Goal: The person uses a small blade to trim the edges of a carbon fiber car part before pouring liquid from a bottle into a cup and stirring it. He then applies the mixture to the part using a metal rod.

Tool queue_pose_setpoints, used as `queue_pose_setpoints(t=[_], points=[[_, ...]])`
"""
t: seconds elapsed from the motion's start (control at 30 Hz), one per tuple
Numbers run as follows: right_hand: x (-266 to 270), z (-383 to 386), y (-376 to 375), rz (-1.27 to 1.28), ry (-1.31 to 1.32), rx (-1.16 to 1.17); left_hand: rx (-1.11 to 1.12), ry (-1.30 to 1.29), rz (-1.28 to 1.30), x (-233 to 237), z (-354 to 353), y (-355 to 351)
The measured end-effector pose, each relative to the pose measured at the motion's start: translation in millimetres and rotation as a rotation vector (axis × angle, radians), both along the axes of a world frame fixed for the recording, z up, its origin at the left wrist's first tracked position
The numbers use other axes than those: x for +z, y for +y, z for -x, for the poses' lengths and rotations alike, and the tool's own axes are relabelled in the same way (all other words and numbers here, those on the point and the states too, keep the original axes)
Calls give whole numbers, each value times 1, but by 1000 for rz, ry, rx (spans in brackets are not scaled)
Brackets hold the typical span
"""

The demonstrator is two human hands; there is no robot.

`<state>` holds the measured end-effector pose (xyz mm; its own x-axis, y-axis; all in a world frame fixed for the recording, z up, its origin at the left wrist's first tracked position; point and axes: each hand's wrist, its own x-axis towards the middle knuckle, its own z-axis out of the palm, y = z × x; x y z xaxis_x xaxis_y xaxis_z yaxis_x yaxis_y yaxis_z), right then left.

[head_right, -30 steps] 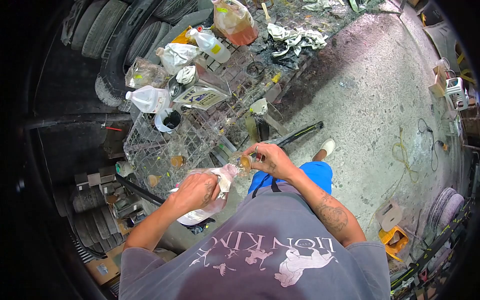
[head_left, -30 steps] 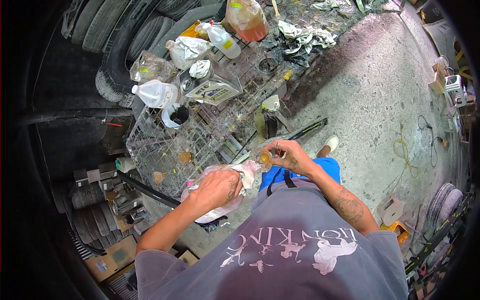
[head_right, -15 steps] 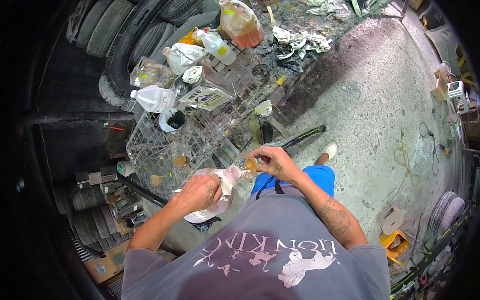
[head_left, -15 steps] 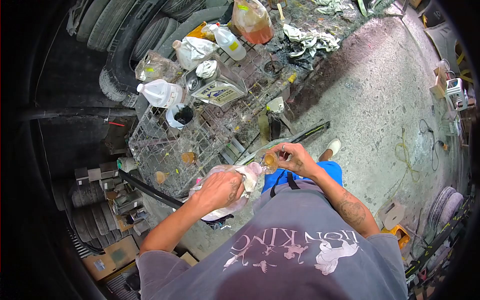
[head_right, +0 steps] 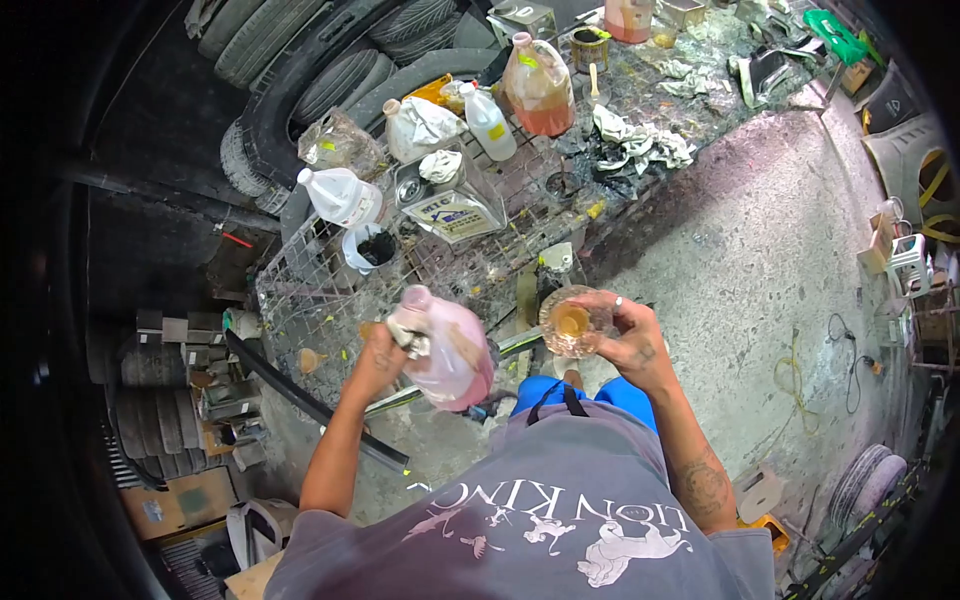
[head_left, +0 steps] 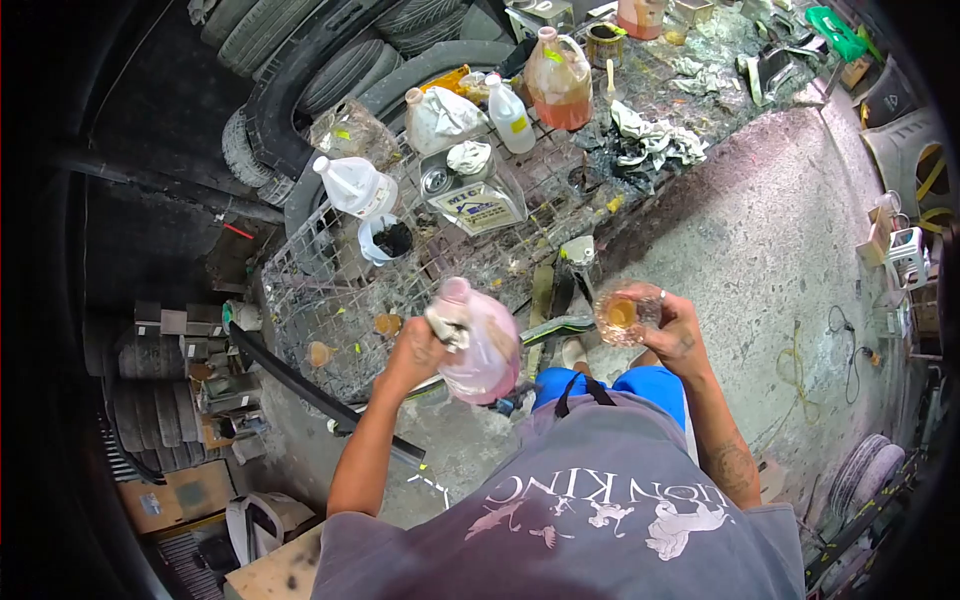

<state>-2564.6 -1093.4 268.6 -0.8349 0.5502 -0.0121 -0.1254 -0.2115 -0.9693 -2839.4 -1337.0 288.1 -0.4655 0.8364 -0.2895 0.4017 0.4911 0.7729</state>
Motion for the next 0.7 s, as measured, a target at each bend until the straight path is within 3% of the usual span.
queue_pose_setpoints(t=[0.13, 0.2, 0.23, 0.47, 0.53, 0.6, 0.67, 0.7], points=[[-5, -29, 4, -10, -79, -65, 222, -9, -153, -3, 20, -1], [-9, -44, 3, -16, -101, -97, 309, 240, -261, -13, 34, 1], [-11, -50, 1, 6, -131, -124, 294, 230, -275, -19, 42, 3], [-25, -77, -14, 75, -144, -244, 541, 308, -340, -88, 91, 23], [-25, -80, -17, 70, -179, -264, 690, 256, -459, -115, 110, 16], [-26, -81, -17, 67, -195, -277, 659, 258, -398, -117, 119, 8], [-23, -78, -18, 29, -205, -260, 613, 442, -291, -113, 121, -2], [-24, -77, -18, 34, -205, -262, 557, 305, -420, -130, 134, -12]])
